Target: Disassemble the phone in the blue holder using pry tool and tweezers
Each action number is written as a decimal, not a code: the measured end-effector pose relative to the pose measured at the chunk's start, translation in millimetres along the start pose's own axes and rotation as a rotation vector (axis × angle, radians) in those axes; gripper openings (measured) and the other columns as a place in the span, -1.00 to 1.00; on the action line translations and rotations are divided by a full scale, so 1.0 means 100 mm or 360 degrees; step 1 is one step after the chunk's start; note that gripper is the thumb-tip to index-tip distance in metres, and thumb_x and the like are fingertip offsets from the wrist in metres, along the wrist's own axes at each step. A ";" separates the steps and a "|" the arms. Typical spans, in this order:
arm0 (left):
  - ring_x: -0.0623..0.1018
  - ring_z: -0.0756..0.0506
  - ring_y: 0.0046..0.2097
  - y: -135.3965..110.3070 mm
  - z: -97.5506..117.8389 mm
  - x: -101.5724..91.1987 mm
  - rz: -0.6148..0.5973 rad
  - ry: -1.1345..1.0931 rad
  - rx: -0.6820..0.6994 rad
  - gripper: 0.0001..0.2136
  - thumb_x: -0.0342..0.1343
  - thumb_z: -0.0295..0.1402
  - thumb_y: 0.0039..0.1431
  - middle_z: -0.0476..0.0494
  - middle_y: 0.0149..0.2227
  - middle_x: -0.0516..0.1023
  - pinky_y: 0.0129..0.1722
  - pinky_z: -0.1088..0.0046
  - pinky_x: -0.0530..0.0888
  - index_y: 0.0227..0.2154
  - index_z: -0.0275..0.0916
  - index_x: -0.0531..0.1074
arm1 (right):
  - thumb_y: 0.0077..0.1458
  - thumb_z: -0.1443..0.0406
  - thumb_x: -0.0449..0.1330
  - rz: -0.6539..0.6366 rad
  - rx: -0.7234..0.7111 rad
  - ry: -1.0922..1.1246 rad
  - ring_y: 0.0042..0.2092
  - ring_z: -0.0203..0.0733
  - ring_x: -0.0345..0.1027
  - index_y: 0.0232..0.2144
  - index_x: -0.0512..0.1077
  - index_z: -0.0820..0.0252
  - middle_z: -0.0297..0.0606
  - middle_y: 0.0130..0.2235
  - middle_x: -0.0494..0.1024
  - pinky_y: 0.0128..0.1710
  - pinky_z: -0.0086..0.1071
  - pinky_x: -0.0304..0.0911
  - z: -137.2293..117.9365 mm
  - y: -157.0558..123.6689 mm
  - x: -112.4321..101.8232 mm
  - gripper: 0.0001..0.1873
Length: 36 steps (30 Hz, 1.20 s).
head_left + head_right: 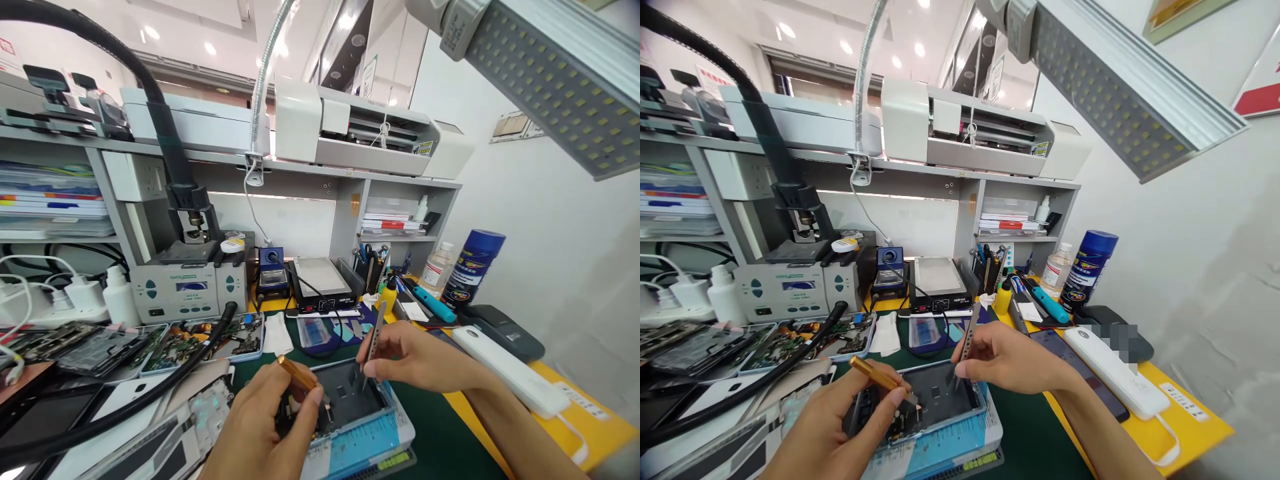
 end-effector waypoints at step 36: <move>0.68 -0.08 -0.23 -0.02 0.05 -0.12 0.0150 0.0087 0.0229 -0.88 0.14 -0.25 0.36 0.04 -0.28 0.68 -0.23 0.53 0.58 -0.24 -0.04 0.58 | 0.15 0.14 0.40 -0.0060 0.0142 -0.0131 -0.41 -0.20 0.40 -0.42 0.52 0.23 -0.29 -0.40 0.52 -0.47 -0.40 0.21 0.07 0.01 -0.08 -0.72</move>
Point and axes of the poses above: each hand's wrist, its own y-axis towards the middle knuckle, its own x-axis out of the palm, z = x × y, the point moved 5 cm from there along y, towards the middle knuckle
